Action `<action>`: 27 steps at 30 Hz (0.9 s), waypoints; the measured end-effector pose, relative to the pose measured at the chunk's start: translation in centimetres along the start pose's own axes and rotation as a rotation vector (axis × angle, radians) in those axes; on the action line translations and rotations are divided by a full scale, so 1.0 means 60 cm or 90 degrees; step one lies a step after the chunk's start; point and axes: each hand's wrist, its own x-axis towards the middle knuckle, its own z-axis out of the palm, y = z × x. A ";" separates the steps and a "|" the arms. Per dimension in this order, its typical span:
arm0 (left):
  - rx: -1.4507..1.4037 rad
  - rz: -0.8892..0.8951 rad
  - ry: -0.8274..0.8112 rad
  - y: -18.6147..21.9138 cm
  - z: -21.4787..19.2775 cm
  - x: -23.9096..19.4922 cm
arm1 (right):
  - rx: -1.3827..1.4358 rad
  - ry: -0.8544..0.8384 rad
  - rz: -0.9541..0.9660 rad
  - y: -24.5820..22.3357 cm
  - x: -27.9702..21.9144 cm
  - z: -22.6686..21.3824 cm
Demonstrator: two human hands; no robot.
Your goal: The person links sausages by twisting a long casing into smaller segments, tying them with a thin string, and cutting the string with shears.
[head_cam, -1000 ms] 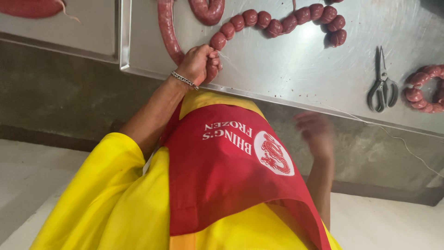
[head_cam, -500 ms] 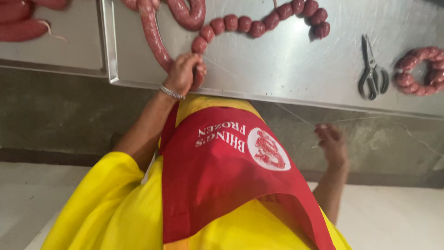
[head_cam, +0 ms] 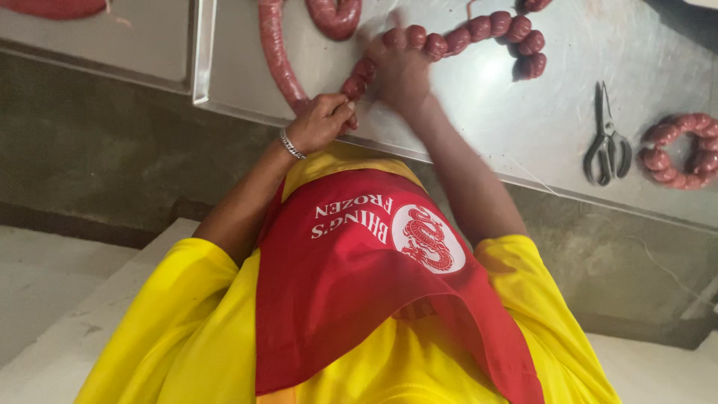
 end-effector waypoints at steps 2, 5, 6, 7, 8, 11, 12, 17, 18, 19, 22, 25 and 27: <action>0.038 0.008 0.047 -0.002 -0.004 0.000 | 0.191 0.014 -0.110 -0.077 -0.083 -0.092; -0.120 -0.026 0.039 -0.003 0.004 -0.003 | 0.267 0.039 0.038 -0.036 -0.128 -0.256; -0.100 -0.033 0.027 -0.002 0.011 0.000 | 0.270 0.053 0.104 -0.027 -0.154 -0.305; -0.077 -0.036 0.013 0.003 0.018 0.014 | 0.299 0.054 0.061 -0.040 -0.175 -0.340; -0.055 -0.039 0.000 0.009 0.026 0.027 | 0.326 0.055 0.018 -0.053 -0.199 -0.369; -0.117 0.043 0.096 0.024 0.041 0.058 | 0.411 0.058 -0.106 -0.088 -0.269 -0.414; -0.072 0.054 0.119 0.023 0.034 0.068 | 0.440 0.059 -0.148 -0.089 -0.282 -0.407; 0.031 0.034 0.108 0.006 0.025 0.056 | 0.731 0.077 0.075 0.041 -0.431 -0.304; -0.002 0.059 0.087 0.005 0.022 0.058 | 0.888 0.268 0.063 0.070 -0.482 -0.279; -0.040 0.076 0.067 0.002 0.025 0.050 | 1.037 0.461 0.051 0.092 -0.532 -0.252; -0.049 0.116 0.030 -0.001 0.025 0.033 | 1.507 0.605 0.087 0.115 -0.615 -0.154; -0.020 0.117 0.011 0.007 0.019 0.044 | 0.934 -0.103 0.409 0.061 -0.601 -0.079; -0.036 0.096 0.011 0.001 0.015 0.047 | 0.887 -0.247 0.301 0.065 -0.636 -0.093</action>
